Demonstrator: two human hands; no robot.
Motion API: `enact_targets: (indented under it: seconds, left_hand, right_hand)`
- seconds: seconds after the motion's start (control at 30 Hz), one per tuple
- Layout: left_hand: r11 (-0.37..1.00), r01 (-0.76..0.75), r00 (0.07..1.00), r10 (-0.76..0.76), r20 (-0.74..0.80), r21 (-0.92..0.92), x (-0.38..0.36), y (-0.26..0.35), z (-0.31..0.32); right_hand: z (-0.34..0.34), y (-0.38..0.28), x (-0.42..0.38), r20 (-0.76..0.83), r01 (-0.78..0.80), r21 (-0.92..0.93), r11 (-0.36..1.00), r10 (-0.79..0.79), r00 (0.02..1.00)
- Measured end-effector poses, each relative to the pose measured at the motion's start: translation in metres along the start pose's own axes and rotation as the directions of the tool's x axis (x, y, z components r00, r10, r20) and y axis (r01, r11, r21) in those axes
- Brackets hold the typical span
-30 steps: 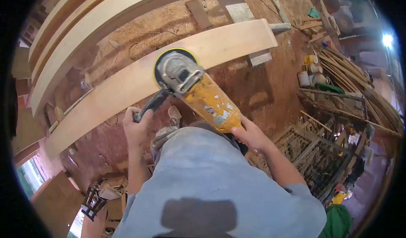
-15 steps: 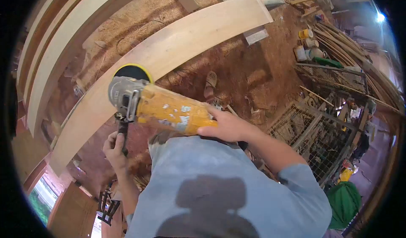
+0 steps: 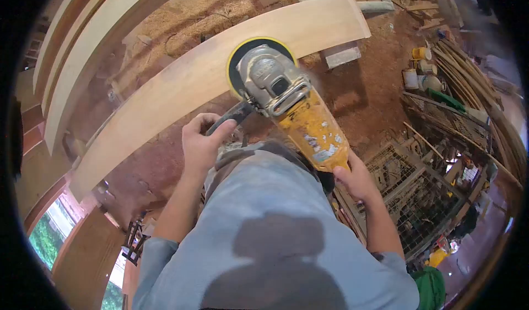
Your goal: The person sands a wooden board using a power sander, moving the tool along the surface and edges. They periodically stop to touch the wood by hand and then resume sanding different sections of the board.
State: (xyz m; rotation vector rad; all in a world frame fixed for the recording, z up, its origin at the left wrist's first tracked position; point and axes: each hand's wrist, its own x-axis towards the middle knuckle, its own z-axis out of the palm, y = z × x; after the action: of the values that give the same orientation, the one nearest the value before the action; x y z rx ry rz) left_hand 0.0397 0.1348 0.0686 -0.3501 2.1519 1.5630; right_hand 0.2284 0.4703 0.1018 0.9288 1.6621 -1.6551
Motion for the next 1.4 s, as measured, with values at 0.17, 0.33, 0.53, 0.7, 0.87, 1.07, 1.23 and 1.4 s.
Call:
enact_targets:
  seconds: [0.17, 0.33, 0.53, 0.7, 0.87, 1.07, 1.23, 1.4]
  left_hand:
    - [1.0, 0.014, 0.998, -0.014, 0.057, 0.008, 0.024, 0.013, 0.027]
    - [0.987, -0.1, 0.988, 0.084, 0.13, 0.124, 0.059, 0.03, 0.056]
    - [0.963, -0.198, 0.951, 0.145, 0.273, 0.181, 0.101, 0.08, 0.138]
    - [0.918, -0.259, 0.926, 0.147, 0.348, 0.301, 0.131, 0.11, 0.187]
    - [0.94, -0.326, 0.802, 0.333, 0.495, -0.104, 0.22, 0.093, 0.171]
    - [0.608, -0.221, 0.971, 0.211, 0.113, 0.763, 0.283, 0.023, 0.018]
    - [0.472, -0.266, 0.961, 0.194, 0.195, 0.841, 0.257, 0.005, 0.007]
    - [0.581, -0.271, 0.951, 0.284, 0.122, 0.768, 0.287, -0.036, 0.007]
  right_hand:
    - [-0.017, 0.002, 0.004, -0.032, 0.092, 0.068, 0.993, -0.09, 0.995]
    - [-0.029, 0.012, 0.012, -0.137, 0.181, -0.017, 0.983, -0.182, 0.974]
    - [-0.075, 0.002, 0.008, -0.193, 0.143, 0.241, 0.96, -0.097, 0.976]
    - [-0.103, 0.015, 0.016, -0.256, 0.161, 0.305, 0.939, -0.082, 0.963]
    - [-0.117, -0.009, 0.027, -0.231, 0.124, 0.293, 0.948, -0.056, 0.971]
    - [-0.116, -0.025, 0.041, -0.174, 0.199, 0.2, 0.959, -0.165, 0.971]
    - [-0.121, -0.029, 0.035, -0.12, 0.189, 0.182, 0.965, -0.169, 0.978]
    - [-0.126, -0.016, 0.032, -0.115, 0.182, 0.093, 0.979, -0.171, 0.978]
